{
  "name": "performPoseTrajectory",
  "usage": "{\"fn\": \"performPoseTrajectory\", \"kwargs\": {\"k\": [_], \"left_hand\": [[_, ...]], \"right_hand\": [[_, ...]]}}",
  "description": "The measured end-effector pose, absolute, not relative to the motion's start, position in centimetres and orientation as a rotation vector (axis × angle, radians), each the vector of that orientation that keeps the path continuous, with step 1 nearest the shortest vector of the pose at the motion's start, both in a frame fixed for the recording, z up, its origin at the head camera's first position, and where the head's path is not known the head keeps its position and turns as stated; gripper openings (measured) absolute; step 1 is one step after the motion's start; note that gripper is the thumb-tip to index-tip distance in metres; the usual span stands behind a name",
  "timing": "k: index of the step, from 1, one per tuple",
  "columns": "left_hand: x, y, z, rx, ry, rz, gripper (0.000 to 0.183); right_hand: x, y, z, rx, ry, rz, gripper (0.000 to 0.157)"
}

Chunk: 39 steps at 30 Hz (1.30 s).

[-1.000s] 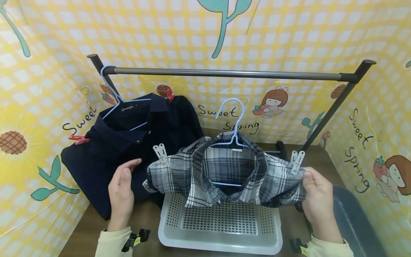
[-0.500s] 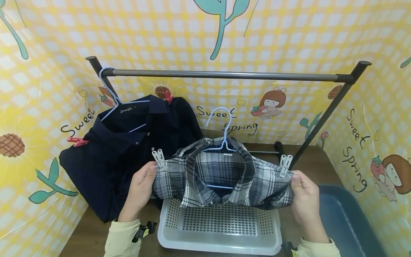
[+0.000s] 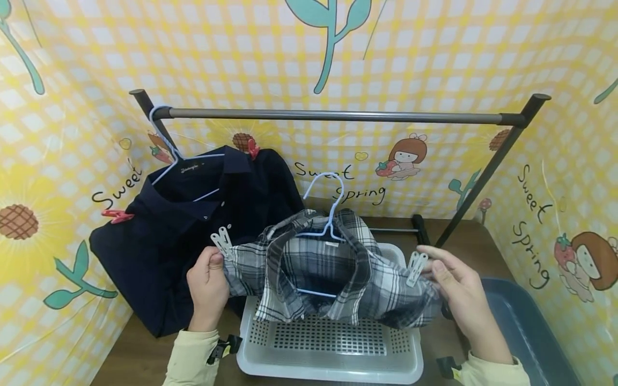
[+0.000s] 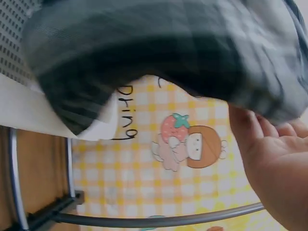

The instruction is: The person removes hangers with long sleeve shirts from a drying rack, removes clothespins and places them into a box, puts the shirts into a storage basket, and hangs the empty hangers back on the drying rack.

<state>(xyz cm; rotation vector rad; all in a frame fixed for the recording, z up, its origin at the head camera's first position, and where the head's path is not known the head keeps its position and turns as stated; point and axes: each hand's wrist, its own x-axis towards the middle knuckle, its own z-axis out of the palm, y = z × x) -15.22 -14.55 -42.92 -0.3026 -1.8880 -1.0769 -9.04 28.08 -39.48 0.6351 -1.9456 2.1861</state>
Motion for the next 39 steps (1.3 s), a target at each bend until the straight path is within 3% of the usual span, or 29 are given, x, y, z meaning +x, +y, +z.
{"fn": "performPoseTrajectory", "kwargs": {"k": [7,11,25,34,39], "left_hand": [[-15.1,-14.5,-43.2,-0.290,-1.813,-1.057,0.036],[-15.0,-14.7,-43.5,-0.252,-1.787,-1.040,0.034],[-15.0,-15.3,-43.9,-0.251,-1.810,-1.061,0.031],[-15.2,-15.6,-44.0,-0.238,-1.793,-1.051,0.034],[-15.3,-15.7,-44.1,-0.242,-1.794,-1.055,0.034]], "right_hand": [[-8.9,27.9,-37.6,0.313,-2.448,1.762,0.030],[-8.9,27.8,-37.3,0.288,-2.517,1.740,0.030],[-9.2,27.5,-38.0,0.241,-2.027,1.993,0.012],[-9.1,30.0,-38.4,0.616,-1.621,2.312,0.028],[-8.4,31.5,-38.8,0.460,-1.685,2.243,0.031]]}}
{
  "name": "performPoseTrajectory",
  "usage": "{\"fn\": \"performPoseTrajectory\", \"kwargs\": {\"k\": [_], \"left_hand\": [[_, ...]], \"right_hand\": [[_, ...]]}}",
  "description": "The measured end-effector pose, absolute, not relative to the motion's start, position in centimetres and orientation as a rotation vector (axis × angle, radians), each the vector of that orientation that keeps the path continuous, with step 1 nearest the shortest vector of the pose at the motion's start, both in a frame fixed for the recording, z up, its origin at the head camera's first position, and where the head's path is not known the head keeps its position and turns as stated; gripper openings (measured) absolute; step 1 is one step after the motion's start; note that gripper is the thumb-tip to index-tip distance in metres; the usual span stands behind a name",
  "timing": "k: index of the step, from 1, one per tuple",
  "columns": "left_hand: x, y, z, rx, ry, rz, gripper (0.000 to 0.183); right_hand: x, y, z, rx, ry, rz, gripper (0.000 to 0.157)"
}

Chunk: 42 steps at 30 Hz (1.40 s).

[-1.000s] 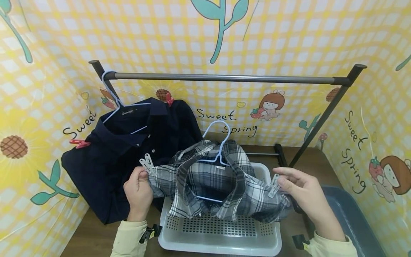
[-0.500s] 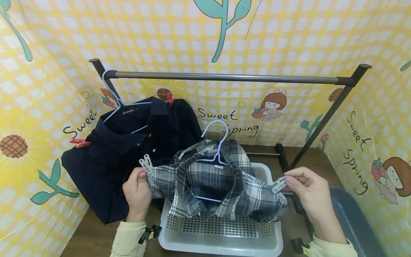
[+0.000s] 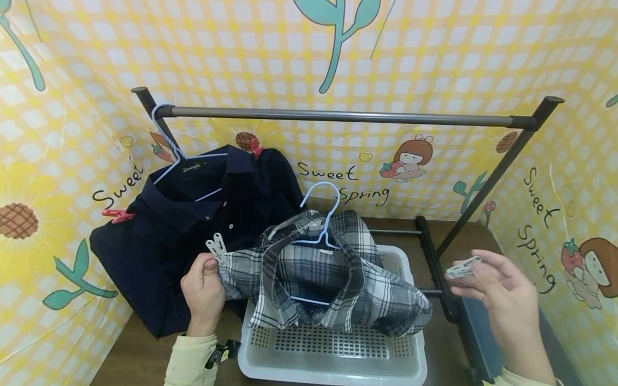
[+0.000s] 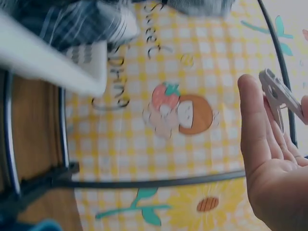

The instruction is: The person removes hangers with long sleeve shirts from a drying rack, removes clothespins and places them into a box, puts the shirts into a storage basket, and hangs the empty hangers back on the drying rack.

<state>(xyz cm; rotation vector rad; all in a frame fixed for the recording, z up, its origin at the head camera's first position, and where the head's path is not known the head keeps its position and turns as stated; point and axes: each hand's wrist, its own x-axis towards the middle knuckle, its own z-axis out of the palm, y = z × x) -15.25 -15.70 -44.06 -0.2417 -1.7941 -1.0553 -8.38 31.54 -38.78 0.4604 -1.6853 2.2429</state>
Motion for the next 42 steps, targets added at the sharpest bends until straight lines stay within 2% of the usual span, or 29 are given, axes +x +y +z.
{"fn": "performPoseTrajectory", "kwargs": {"k": [6,14,19,25,35,42], "left_hand": [[-15.2,-15.8,-44.1,-0.246,-1.797,-1.076,0.032],[-15.2,-15.8,-44.4,-0.249,-1.802,-1.086,0.028],[-15.0,-16.0,-44.4,-0.246,-1.803,-1.084,0.031],[-15.0,-16.0,-44.2,-0.250,-1.805,-1.076,0.033],[-15.1,-16.1,-44.4,-0.235,-1.794,-1.067,0.037],[-15.0,-16.1,-44.3,-0.238,-1.791,-1.068,0.037]], "right_hand": [[-7.6,33.6,-39.9,0.130,-1.849,2.003,0.035],[-6.9,36.5,-42.4,-0.373,-2.625,1.031,0.051],[-6.9,39.0,-43.9,-0.528,-2.857,0.740,0.058],[-6.5,41.0,-45.8,-0.590,-3.024,0.636,0.053],[-6.4,43.6,-49.0,-0.406,-3.359,0.634,0.051],[-6.8,43.4,-51.8,-0.551,-3.569,0.597,0.041]]}}
